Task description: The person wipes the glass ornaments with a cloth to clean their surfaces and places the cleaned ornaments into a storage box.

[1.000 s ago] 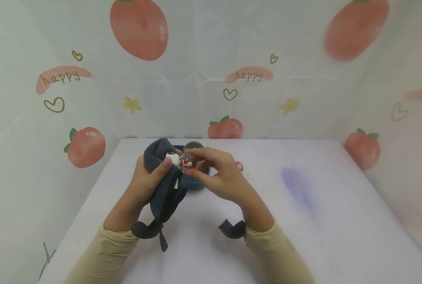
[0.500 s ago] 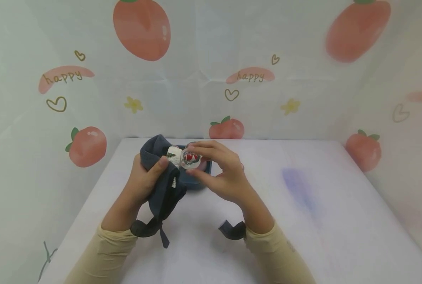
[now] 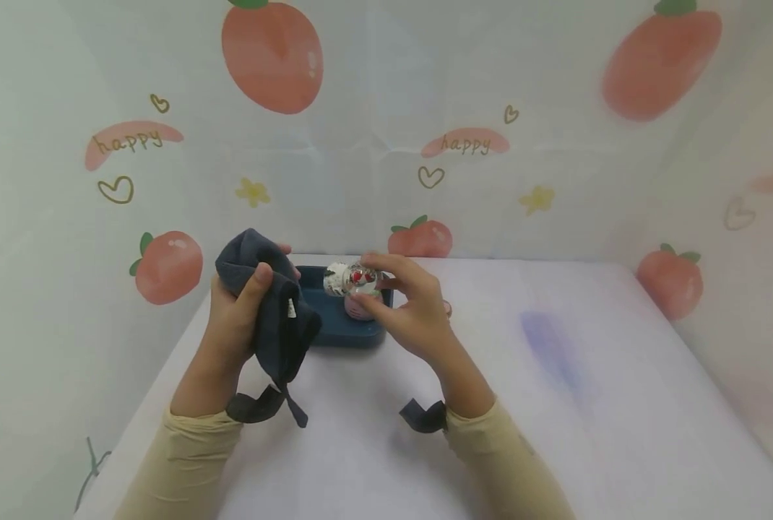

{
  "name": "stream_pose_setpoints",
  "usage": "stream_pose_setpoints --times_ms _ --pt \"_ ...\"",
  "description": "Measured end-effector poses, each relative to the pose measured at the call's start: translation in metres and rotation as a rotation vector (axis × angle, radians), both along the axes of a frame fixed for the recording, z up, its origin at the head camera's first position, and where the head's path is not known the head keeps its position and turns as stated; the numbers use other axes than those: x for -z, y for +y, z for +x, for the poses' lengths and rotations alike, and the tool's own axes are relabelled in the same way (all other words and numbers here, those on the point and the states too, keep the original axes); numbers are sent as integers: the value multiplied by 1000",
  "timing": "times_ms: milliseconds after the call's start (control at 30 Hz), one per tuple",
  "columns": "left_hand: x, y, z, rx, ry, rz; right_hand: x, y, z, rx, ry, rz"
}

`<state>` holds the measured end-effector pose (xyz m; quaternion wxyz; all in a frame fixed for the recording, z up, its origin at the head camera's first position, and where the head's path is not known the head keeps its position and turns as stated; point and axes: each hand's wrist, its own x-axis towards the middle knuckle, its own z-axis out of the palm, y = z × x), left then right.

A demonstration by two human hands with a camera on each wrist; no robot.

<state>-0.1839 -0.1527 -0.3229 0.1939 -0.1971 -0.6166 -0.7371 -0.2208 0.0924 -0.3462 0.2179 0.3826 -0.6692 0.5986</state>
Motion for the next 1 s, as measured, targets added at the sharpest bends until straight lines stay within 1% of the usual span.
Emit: stream_pose_setpoints --times_ms 133,233,333,533,633,833,1000 --pt "-1 -7 0 -23 20 35 16 -9 -10 45 -25 130" --pt "-2 -10 1 -30 29 56 28 -16 -18 64 -43 221" --pt "-3 -13 1 -24 35 68 36 -20 -23 92 -68 295" --pt "-7 -15 1 -2 55 64 44 -23 -29 151 -130 468" --pt "-8 -14 0 -8 57 54 48 -24 -31 154 -167 549" --pt "-7 -14 0 -13 53 46 54 -24 -34 179 -227 665" --pt "-6 -14 1 1 47 38 57 -24 -36 209 -235 748"
